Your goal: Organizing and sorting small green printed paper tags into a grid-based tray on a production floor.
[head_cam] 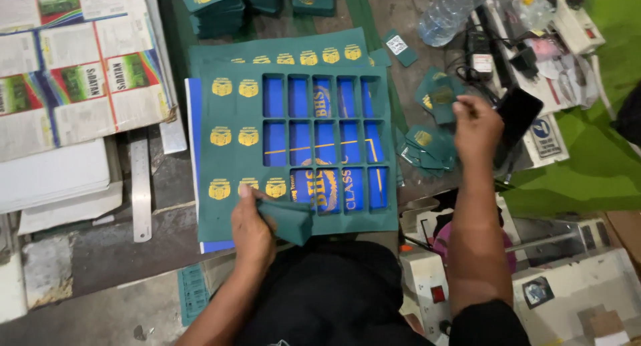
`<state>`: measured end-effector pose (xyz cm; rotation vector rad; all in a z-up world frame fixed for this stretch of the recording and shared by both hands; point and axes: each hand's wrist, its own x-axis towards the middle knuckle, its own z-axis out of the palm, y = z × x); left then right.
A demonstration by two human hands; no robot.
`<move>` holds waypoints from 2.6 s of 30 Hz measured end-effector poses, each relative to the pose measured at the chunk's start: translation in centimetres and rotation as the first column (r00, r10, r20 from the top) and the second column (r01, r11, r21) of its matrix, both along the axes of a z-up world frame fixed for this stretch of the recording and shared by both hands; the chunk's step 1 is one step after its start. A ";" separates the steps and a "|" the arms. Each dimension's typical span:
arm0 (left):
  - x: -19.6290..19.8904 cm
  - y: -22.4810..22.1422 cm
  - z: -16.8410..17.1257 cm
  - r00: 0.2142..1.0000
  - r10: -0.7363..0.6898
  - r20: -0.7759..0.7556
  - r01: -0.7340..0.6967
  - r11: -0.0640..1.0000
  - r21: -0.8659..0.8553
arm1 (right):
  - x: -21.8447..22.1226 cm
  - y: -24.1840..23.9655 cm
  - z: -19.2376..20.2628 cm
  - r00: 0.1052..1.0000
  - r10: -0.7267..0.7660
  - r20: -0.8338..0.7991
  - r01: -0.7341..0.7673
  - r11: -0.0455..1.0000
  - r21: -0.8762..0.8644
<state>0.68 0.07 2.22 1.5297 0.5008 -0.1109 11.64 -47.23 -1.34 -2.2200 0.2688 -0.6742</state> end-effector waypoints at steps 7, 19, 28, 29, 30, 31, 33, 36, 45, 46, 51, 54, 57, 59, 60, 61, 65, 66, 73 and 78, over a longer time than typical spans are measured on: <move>0.9 -1.9 -0.9 0.992 0.109 0.062 -0.117 0.981 0.156 | -10.4 17.4 10.9 0.970 0.240 -0.040 -0.211 0.910 0.357; 1.1 -1.9 -0.1 0.965 0.017 0.263 -0.028 0.999 0.039 | -11.4 28.7 12.8 0.858 0.504 -0.099 -0.509 0.860 -0.039; -0.6 0.8 2.9 0.915 -0.120 0.386 0.123 0.992 0.019 | -10.5 30.5 11.0 0.709 0.698 -0.099 -0.696 0.716 0.059; -0.7 1.7 2.7 0.892 -0.161 0.423 0.108 0.983 0.148 | -10.4 30.8 10.8 0.682 0.722 -0.114 -0.716 0.691 0.099; -0.8 2.6 2.4 0.867 -0.206 0.453 0.085 0.958 0.274 | -10.2 31.1 10.6 0.654 0.746 -0.127 -0.733 0.666 0.140; -0.9 3.5 2.6 0.866 -0.208 0.455 0.087 0.958 0.273 | -10.1 31.6 10.1 0.656 0.745 -0.125 -0.732 0.667 0.138; -0.9 5.2 3.0 0.667 -0.357 0.654 -0.106 0.823 0.558 | -9.8 32.4 9.1 0.602 0.796 -0.060 -0.794 0.605 0.058; -1.0 6.6 3.8 0.709 -0.497 0.500 -0.044 0.677 0.734 | -9.2 33.9 8.5 0.648 0.757 -0.084 -0.757 0.629 -0.179; -2.1 5.3 1.4 0.773 -0.491 0.401 -0.083 0.548 0.832 | -9.4 35.3 7.1 0.688 0.697 -0.205 -0.711 0.588 -0.386; -2.3 5.2 1.0 0.771 -0.492 0.404 -0.084 0.550 0.831 | -9.5 35.0 6.4 0.690 0.694 -0.204 -0.708 0.589 -0.389; -2.7 4.5 0.5 0.765 -0.467 0.444 -0.091 0.603 0.792 | -9.7 35.3 6.6 0.696 0.693 -0.190 -0.697 0.589 -0.409; -2.6 4.3 0.4 0.779 -0.475 0.408 -0.076 0.575 0.815 | -9.6 34.9 6.7 0.698 0.677 -0.234 -0.703 0.584 -0.406; -2.7 4.4 0.4 0.770 -0.493 0.405 -0.069 0.566 0.821 | -9.9 34.3 5.5 0.740 0.649 -0.176 -0.649 0.621 -0.440; -2.7 4.2 0.2 0.777 -0.488 0.398 -0.061 0.572 0.818 | -9.5 34.6 6.0 0.733 0.652 -0.195 -0.659 0.609 -0.442; -2.7 4.1 0.2 0.786 -0.479 0.391 -0.054 0.577 0.815 | -9.4 34.8 6.4 0.722 0.658 -0.214 -0.672 0.593 -0.443; -2.7 4.3 0.3 0.785 -0.482 0.390 -0.052 0.576 0.816 | -9.4 34.6 6.1 0.724 0.656 -0.214 -0.670 0.596 -0.442; -2.3 5.0 0.6 0.785 -0.473 0.401 -0.074 0.571 0.818 | -9.2 33.6 6.5 0.733 0.663 -0.152 -0.674 0.679 -0.290; -2.2 5.3 0.7 0.788 -0.461 0.408 -0.064 0.597 0.799 | -9.0 33.3 6.9 0.734 0.664 -0.142 -0.679 0.714 -0.173; 0.4 6.5 4.7 0.944 -0.283 0.172 0.297 0.953 -0.057 | -7.3 29.1 7.8 0.655 0.713 -0.251 -0.590 0.690 0.420; 2.1 5.3 4.0 0.913 -0.347 0.216 0.394 0.887 -0.239 | -6.4 27.6 7.7 0.641 0.728 -0.244 -0.516 0.643 0.566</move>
